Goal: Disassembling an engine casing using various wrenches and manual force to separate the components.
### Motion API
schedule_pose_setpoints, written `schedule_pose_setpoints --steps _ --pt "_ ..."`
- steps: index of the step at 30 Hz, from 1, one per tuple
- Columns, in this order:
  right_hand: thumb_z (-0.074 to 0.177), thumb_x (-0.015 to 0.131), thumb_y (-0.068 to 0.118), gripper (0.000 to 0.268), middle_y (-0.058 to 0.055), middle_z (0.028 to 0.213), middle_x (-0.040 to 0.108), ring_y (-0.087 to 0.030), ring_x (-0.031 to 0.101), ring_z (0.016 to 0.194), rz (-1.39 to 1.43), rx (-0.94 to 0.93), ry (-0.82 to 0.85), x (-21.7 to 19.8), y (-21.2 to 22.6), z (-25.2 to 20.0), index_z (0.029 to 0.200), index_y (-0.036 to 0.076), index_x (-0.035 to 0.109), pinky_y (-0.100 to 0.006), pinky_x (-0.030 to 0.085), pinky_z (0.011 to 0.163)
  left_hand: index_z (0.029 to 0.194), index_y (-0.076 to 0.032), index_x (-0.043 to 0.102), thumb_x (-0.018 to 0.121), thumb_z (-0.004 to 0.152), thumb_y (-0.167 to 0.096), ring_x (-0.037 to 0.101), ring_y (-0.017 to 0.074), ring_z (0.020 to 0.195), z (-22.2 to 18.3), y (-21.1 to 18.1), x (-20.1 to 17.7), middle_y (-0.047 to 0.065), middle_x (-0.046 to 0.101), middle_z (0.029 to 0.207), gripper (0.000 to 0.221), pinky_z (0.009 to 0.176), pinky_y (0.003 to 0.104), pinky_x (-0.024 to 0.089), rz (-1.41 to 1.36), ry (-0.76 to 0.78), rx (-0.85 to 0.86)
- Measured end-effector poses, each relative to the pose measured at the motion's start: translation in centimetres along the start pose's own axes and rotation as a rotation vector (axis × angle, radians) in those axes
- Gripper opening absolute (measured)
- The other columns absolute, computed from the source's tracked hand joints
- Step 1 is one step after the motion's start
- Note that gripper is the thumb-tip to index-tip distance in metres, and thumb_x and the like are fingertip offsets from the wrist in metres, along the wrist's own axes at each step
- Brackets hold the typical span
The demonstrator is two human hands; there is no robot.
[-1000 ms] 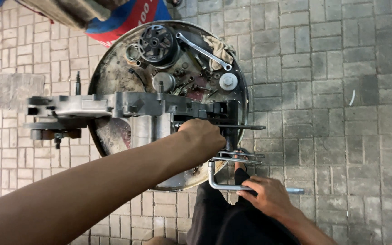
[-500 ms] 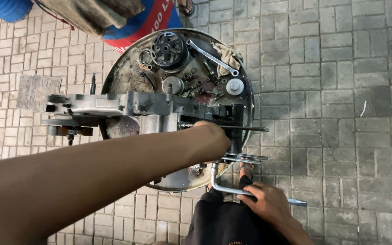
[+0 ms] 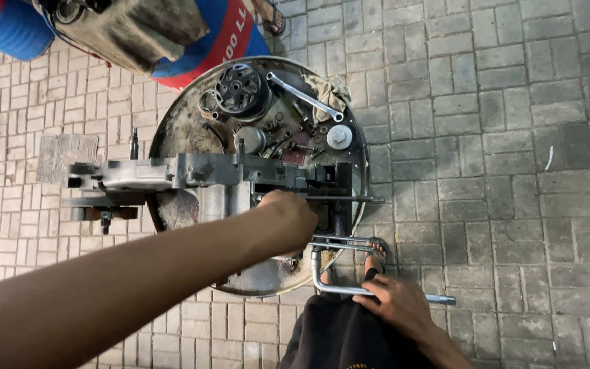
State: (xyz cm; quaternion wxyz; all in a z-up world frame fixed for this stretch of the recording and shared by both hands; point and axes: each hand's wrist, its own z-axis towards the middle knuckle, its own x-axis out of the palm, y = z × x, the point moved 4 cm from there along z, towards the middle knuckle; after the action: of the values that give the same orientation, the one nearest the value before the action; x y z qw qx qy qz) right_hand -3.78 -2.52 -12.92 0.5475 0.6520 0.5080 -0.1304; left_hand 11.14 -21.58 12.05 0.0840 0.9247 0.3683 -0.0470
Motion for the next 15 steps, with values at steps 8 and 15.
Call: schedule_pose_setpoints --steps 8,15 --pt "0.088 0.060 0.066 0.043 0.008 0.110 0.073 -0.023 0.072 0.099 0.053 0.019 0.049 -1.1 0.6 -0.3 0.112 0.033 0.076 -0.046 0.057 0.077 0.123 -0.007 0.070 0.081 0.083 -0.014 0.069 0.0299 0.112 1.1 1.4 0.7 0.009 0.069 0.125 0.041 0.084 0.045 0.061 -0.001 -0.025 0.097" --pt "0.084 0.066 0.066 0.040 0.013 0.099 0.074 -0.021 0.073 0.089 0.068 0.078 0.021 -1.8 0.9 -0.5 0.104 0.034 0.077 -0.045 0.058 0.074 0.093 -0.003 0.071 0.066 0.086 0.006 0.075 0.0287 0.082 -0.6 3.4 2.3 0.011 0.074 0.093 0.013 0.073 0.045 0.065 -0.126 -0.399 0.124"
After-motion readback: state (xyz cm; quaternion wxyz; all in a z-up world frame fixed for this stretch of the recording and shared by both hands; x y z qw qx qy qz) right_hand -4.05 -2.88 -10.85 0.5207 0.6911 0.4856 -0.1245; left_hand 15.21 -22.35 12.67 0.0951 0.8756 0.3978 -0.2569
